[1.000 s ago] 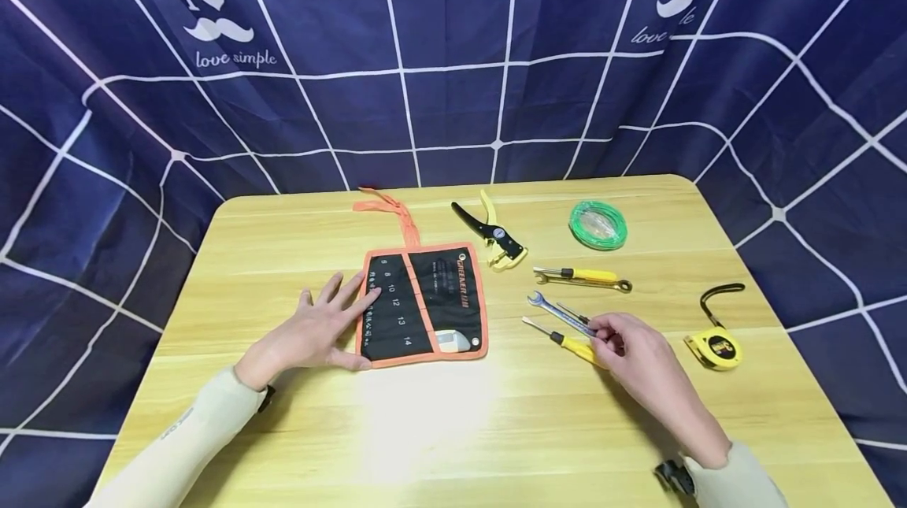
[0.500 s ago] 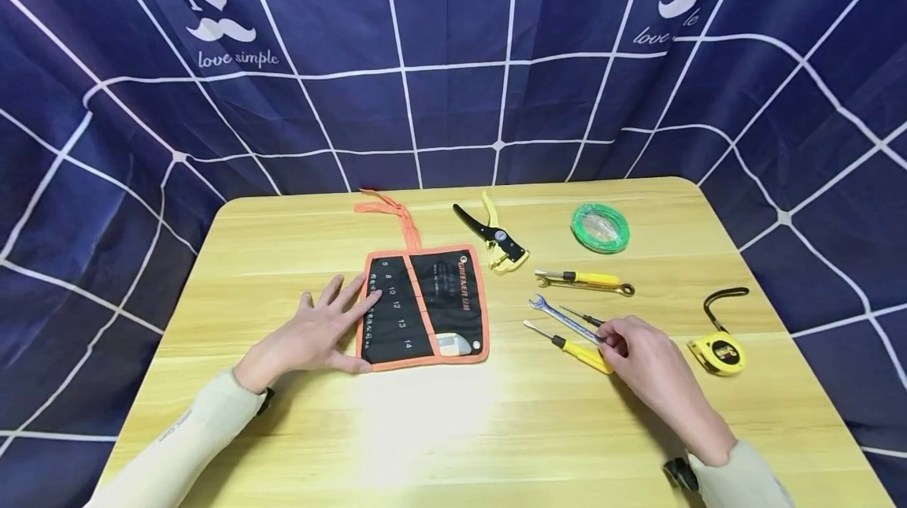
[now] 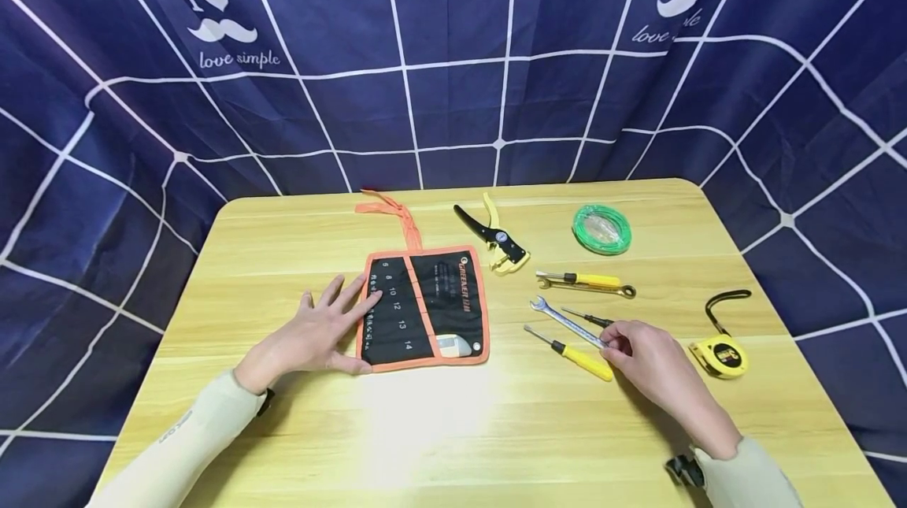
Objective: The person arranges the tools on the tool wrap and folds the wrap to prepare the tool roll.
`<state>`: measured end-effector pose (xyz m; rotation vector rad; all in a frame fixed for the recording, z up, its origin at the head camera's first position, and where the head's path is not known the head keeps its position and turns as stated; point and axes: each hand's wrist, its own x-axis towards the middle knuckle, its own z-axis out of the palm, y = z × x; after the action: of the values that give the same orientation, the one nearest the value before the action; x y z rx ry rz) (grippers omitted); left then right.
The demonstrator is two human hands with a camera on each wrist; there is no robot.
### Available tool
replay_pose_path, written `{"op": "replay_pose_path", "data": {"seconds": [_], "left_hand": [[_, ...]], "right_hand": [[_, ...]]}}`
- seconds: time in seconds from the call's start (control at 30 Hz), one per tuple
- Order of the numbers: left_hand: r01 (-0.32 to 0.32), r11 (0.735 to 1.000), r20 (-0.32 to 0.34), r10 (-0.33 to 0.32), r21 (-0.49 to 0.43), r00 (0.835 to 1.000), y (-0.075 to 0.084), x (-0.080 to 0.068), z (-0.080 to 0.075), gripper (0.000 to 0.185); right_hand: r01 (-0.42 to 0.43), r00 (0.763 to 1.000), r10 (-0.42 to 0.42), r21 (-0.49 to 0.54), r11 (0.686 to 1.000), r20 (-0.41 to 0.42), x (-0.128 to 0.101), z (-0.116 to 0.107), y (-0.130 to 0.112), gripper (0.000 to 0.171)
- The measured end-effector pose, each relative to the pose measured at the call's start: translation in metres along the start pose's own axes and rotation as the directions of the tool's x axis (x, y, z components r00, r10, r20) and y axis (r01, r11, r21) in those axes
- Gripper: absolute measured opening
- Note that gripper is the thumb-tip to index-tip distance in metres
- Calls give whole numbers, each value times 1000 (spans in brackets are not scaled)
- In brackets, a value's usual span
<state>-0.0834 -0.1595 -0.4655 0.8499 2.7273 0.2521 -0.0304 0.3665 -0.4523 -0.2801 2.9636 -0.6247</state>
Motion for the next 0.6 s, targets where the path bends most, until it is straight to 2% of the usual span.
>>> {"op": "replay_pose_path", "data": {"seconds": [0.4,0.6], "left_hand": [[-4,1000,-9,4,-1,1000,0,-1,1,122],[-5,1000,-7,5,-1,1000,0,0,1,122]], "right_hand": [[-30,999,30,13,999,15,0,-1,2,14],[-7,1000,7,37,999,0,0,-2,1,11]]}}
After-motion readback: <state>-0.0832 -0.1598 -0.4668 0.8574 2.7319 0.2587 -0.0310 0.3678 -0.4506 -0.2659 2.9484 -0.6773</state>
